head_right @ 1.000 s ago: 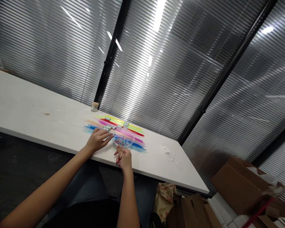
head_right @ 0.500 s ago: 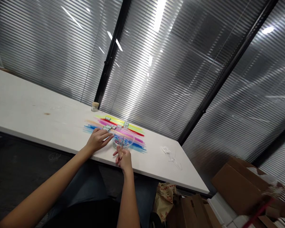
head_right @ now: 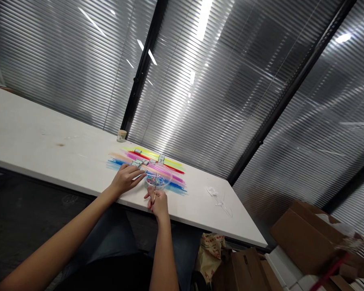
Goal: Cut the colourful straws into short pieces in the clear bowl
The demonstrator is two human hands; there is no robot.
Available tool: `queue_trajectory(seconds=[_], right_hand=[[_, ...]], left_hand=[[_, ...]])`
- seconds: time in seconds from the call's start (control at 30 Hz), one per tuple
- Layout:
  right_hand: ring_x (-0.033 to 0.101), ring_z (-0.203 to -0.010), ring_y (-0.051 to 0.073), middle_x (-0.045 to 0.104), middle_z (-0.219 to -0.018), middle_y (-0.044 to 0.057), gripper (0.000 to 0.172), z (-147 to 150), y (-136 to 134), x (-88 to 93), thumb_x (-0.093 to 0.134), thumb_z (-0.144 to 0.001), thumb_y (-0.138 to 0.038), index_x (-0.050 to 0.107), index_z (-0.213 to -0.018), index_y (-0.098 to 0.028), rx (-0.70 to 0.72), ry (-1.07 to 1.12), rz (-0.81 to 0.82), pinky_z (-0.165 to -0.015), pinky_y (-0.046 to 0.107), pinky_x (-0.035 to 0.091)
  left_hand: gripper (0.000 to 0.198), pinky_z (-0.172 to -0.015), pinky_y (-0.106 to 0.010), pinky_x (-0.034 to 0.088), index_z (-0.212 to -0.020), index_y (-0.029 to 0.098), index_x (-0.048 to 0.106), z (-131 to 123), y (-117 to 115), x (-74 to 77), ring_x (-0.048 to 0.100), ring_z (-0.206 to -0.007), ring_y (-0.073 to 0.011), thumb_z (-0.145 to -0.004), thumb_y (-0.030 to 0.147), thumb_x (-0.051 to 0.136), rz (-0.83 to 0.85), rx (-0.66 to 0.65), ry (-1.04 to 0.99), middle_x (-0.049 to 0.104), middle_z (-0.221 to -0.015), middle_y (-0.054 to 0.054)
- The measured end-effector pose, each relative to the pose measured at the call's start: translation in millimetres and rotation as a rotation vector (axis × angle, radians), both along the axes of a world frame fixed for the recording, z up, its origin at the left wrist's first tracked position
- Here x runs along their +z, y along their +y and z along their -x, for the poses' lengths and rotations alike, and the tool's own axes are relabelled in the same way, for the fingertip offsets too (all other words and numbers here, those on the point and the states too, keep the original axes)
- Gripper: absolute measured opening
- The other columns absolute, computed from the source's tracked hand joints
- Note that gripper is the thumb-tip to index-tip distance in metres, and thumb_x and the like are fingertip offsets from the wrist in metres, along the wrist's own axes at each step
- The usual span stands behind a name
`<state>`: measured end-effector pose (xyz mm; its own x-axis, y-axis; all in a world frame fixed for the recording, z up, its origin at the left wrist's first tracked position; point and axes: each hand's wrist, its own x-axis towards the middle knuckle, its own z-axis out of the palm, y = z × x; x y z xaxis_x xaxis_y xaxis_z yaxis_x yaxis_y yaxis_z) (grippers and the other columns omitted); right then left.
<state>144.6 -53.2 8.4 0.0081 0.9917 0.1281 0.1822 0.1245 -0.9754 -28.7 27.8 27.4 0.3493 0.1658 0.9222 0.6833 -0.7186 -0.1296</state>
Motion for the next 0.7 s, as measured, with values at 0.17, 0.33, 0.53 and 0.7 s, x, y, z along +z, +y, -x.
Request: queue_trajectory(seconds=[0.17, 0.33, 0.53, 0.7], right_hand=[[0.031, -0.027, 0.006, 0.044, -0.034, -0.004, 0.058, 0.2, 0.1, -0.2, 0.047, -0.080, -0.068, 0.062, -0.064, -0.015, -0.016, -0.015, 0.009, -0.033, 0.018, 0.020], [0.031, -0.027, 0.006, 0.043, -0.033, -0.004, 0.059, 0.1, 1.5, -0.9, 0.046, -0.079, -0.070, 0.061, -0.064, -0.015, -0.021, -0.027, 0.027, -0.032, 0.019, 0.020], [0.029, -0.026, 0.006, 0.043, -0.033, -0.005, 0.055, 0.1, 1.5, -0.7, 0.049, -0.079, -0.067, 0.061, -0.063, -0.016, -0.012, 0.003, 0.031, -0.032, 0.019, 0.018], [0.029, -0.026, 0.006, 0.043, -0.034, -0.004, 0.054, 0.4, 1.1, -0.9, 0.050, -0.079, -0.066, 0.061, -0.063, -0.016, -0.024, -0.004, 0.014, -0.032, 0.020, 0.018]], left_hand=[[0.013, -0.070, -0.033, 0.034, -0.087, 0.023, 0.066, 0.5, -0.6, 1.3, 0.058, -0.068, -0.0144, -0.089, 0.027, 0.054, 0.017, -0.039, -0.001, 0.066, -0.076, -0.001], [0.012, -0.069, -0.032, 0.033, -0.087, 0.023, 0.065, 0.7, -0.9, 1.6, 0.058, -0.069, -0.0149, -0.090, 0.026, 0.054, 0.009, -0.058, 0.012, 0.065, -0.074, -0.001], [0.013, -0.070, -0.033, 0.033, -0.086, 0.022, 0.065, 0.5, -1.0, 1.3, 0.058, -0.069, -0.0144, -0.090, 0.026, 0.053, 0.002, -0.027, 0.035, 0.065, -0.073, 0.000], [0.013, -0.070, -0.033, 0.034, -0.091, 0.022, 0.065, 0.6, -1.9, 1.6, 0.061, -0.072, -0.0155, -0.090, 0.025, 0.053, 0.007, -0.045, 0.030, 0.068, -0.077, -0.001]])
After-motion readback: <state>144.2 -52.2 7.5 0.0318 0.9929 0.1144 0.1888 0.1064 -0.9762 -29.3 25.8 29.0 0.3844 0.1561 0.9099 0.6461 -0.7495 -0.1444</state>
